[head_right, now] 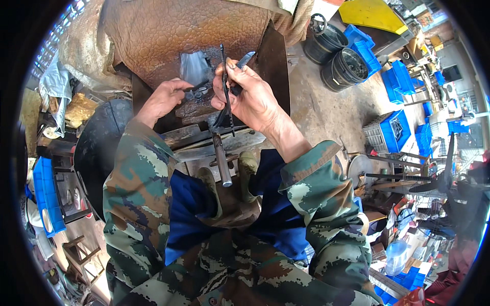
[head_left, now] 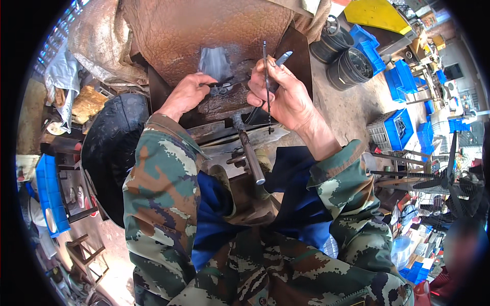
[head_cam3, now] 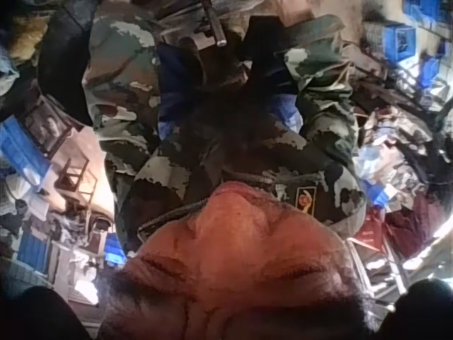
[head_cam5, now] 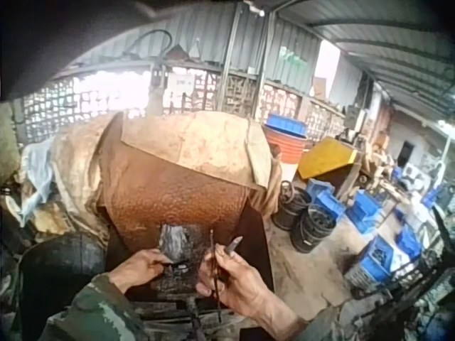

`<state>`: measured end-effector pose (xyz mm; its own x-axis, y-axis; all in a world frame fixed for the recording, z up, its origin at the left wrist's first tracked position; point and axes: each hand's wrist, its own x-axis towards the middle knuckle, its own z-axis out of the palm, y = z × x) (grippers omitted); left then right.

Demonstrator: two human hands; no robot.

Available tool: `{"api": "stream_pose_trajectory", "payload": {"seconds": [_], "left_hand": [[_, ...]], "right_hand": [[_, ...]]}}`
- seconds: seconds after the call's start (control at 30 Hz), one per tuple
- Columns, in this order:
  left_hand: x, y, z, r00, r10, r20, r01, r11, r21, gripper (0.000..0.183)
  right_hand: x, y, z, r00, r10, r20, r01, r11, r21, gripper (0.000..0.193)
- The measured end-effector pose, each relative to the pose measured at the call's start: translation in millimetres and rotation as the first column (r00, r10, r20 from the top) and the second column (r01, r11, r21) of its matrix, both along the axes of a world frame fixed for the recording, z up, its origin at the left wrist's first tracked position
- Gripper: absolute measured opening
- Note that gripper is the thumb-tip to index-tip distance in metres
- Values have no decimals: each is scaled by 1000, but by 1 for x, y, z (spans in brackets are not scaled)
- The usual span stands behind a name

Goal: The recorder manually cleans and inspects small metal components using a scraping tool before placing them into a sorting tray.

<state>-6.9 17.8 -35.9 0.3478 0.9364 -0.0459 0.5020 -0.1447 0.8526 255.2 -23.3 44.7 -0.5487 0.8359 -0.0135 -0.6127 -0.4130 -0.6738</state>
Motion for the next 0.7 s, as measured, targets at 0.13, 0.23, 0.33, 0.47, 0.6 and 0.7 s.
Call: {"api": "stream_pose_trajectory", "payload": {"seconds": [0.13, 0.23, 0.33, 0.47, 0.6, 0.7], "left_hand": [[-2, -2, 1, 1000, 10, 11, -10, 1000, 10, 30], [12, -7, 21, 987, -10, -161, 20, 998, 61, 29], [20, -13, 22, 935, 78, -346, 30, 954, 297, 30], [21, -15, 39, 926, 67, -371, 19, 974, 224, 29], [5, -12, 39, 951, 107, -291, -63, 986, 156, 29], [-4, -12, 28, 958, 163, -237, -119, 974, 191, 27]], "right_hand": [[1, -3, 4, 999, 28, -28, -27, 999, 45, 19], [9, -5, 3, 998, 44, -46, -40, 996, 75, 19], [8, -4, 4, 998, 26, -53, -24, 999, 49, 19], [13, -2, 5, 999, -31, 28, 30, 999, 34, 20], [6, -3, 9, 959, -148, 241, 177, 979, -102, 25], [14, -6, 6, 944, -157, 291, 215, 960, -179, 28]]}}
